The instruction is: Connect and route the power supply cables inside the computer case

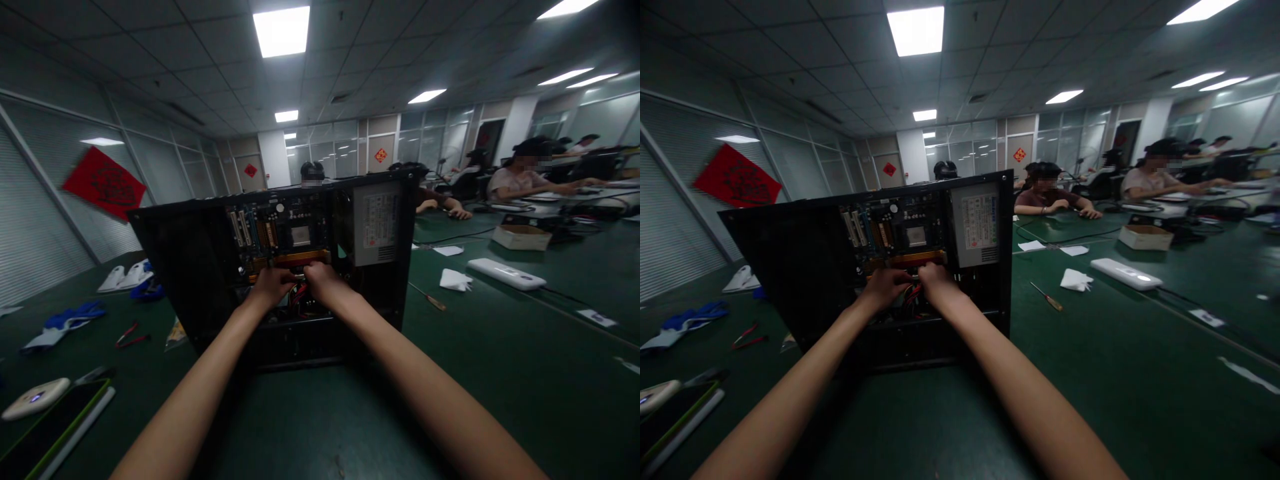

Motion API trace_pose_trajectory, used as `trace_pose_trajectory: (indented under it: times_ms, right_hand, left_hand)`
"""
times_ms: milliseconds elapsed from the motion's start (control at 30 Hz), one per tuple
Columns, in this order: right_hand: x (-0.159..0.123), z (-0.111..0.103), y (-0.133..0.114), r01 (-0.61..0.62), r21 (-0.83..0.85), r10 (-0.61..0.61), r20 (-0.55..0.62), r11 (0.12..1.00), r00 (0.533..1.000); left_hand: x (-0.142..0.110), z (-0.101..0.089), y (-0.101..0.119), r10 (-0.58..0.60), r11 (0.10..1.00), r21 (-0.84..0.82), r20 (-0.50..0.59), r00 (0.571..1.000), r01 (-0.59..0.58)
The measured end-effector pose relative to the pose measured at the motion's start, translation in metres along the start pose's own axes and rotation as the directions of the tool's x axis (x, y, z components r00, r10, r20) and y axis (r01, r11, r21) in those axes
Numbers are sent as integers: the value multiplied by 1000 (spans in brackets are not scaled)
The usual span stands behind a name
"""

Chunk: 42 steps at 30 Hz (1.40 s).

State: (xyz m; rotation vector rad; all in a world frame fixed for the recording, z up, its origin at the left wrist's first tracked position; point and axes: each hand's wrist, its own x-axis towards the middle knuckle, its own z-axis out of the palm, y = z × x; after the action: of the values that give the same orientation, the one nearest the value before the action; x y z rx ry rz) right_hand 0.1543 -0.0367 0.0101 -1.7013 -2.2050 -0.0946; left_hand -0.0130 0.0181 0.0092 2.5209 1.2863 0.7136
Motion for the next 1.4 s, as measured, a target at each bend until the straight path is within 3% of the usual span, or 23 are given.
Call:
trace_pose_trajectory:
  times_ms: [533,867,1400]
  right_hand:
    - [-2,-7,-6,-33,-2,33,15,999,999]
    - [6,4,-3,-60,-17,59,-50,998,997]
    - [11,5,-5,-76,-92,71,-53,993,996]
  left_hand:
    - [4,3,4,15,996,92,-38,999,-12]
    - [5,5,0,36,992,122,-36,999,-31]
    - [-12,-2,4,-80,982,167,-59,995,89]
